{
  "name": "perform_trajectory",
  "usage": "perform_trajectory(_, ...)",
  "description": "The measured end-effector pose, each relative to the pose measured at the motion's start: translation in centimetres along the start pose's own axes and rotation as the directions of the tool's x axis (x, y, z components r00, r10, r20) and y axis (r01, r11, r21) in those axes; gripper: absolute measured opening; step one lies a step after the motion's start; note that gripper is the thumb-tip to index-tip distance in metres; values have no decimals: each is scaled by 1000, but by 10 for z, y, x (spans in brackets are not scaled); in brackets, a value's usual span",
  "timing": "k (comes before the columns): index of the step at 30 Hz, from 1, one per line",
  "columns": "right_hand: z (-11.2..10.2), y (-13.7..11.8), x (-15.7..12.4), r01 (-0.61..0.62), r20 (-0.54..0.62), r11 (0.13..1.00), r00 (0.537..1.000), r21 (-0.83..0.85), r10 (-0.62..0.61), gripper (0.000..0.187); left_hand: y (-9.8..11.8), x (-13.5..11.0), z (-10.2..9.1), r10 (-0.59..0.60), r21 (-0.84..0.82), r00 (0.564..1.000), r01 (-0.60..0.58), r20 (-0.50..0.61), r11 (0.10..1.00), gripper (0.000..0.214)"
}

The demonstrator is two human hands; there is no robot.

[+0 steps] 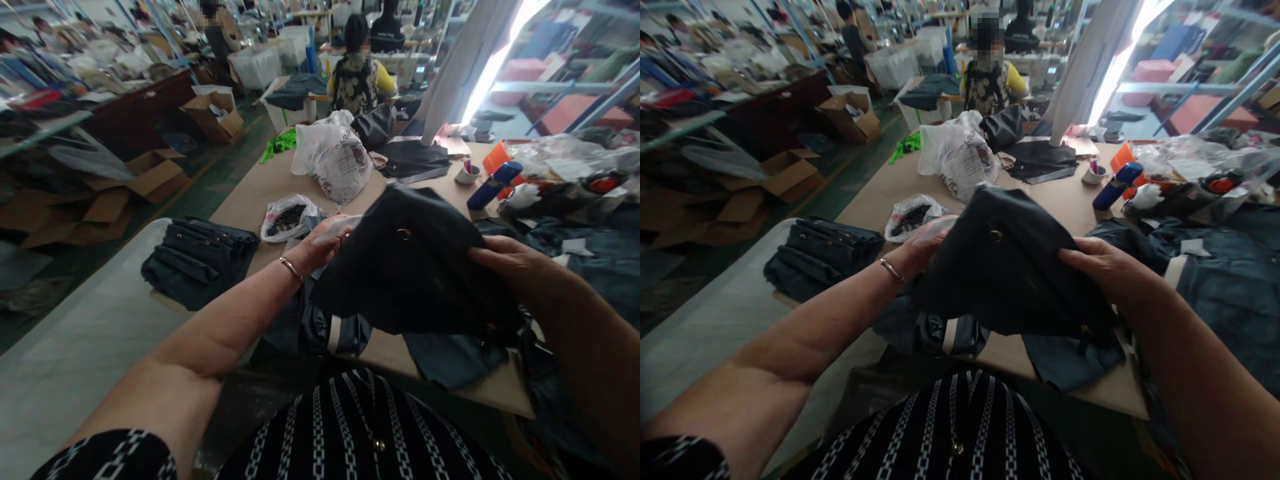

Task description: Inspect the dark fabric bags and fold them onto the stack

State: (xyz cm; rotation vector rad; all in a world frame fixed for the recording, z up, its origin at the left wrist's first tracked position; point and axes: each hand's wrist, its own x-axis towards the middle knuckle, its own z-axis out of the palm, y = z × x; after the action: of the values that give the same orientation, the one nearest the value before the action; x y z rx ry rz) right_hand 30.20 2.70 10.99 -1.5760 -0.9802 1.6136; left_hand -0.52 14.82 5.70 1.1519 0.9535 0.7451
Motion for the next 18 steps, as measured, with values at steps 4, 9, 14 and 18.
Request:
perform_trajectory(4,-74,84,-6,-219,-327,976,923,-20,200,33,-49,-31,-5,-292,202,951,308,-105,930,8)
perform_trajectory(9,-81,152,21,-169,-495,791,848,-588,-187,55,-99,-67,-14,-414,561,887,452,-203,693,14)
perform_trajectory(14,86,155,70,99,19,827,994,-554,-107,41,-116,-65,-6,-465,539,858,502,-217,676,21)
perform_trajectory(18,204,163,97,164,107,711,986,-684,-124,48,-128,-62,-3,-475,471,857,510,-202,720,22)
